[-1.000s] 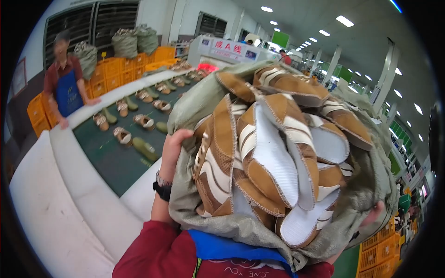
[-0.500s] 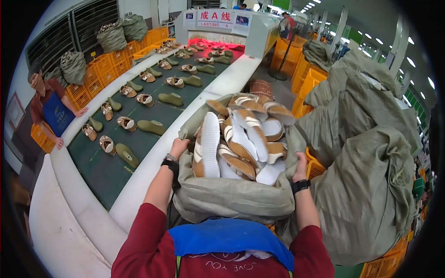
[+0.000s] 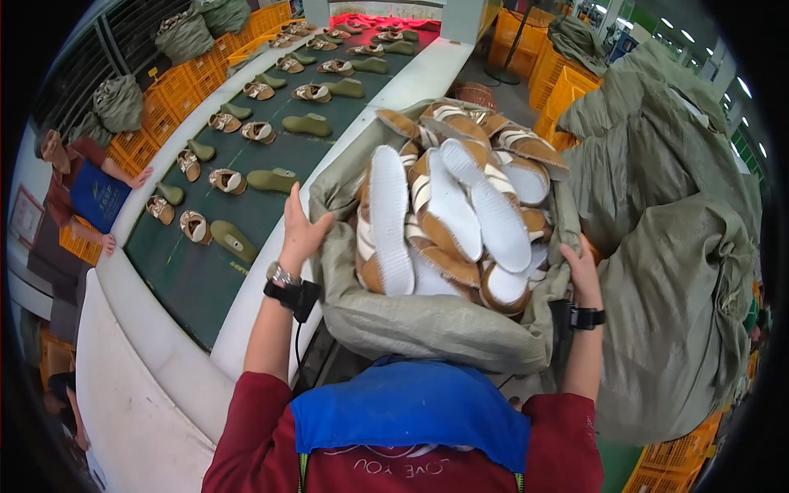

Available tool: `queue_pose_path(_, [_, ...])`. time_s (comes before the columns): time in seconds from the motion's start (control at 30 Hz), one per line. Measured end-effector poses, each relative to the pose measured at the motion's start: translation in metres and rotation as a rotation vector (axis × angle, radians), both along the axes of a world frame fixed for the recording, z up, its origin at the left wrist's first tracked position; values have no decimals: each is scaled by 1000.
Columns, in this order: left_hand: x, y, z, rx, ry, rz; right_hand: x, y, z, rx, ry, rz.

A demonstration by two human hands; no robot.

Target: The recorder is sorting shoe uppers and insoles from a large bag and staging them on a workbench next to shoe lasts.

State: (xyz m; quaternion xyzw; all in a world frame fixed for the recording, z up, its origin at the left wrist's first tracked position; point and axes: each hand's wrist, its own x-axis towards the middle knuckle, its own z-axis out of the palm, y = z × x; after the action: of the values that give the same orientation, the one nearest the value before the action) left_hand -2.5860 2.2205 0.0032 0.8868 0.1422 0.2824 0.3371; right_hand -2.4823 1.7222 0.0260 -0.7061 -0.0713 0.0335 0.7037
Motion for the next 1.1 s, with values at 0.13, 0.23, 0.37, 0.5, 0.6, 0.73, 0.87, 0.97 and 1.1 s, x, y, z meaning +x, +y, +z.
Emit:
queue_pose_path(0.13, [-77,-56,27,202,-185,-431,-77,23,47,-1040,-616,-407])
queue_pose_path(0.23, [-133,-76,32,420,11,-658,-147,81,80,-1087,-791,-42])
queue_pose_path(0.37, [-172,-43,-19,573,91,-780,-222,129,60,-1177,-156,430])
queue_pose_path(0.5, [-196,-26,-74,669,112,-776,-277,115,-24,-1290,-162,376])
queue_pose_path(0.6, [-199,-14,-87,732,276,-774,-289,129,-47,-1288,-42,375])
queue_pose_path(0.73, [-197,-5,-68,481,336,-900,-275,164,5,-1202,-192,281])
queue_pose_path(0.87, [-186,5,-22,-154,312,-888,-222,236,37,-1030,-301,57])
queue_pose_path(0.97, [-175,14,-4,-513,354,-741,-160,258,-43,-848,-329,166])
queue_pose_path(1.1, [-168,25,-7,-612,362,-647,-161,303,-38,-589,-162,297])
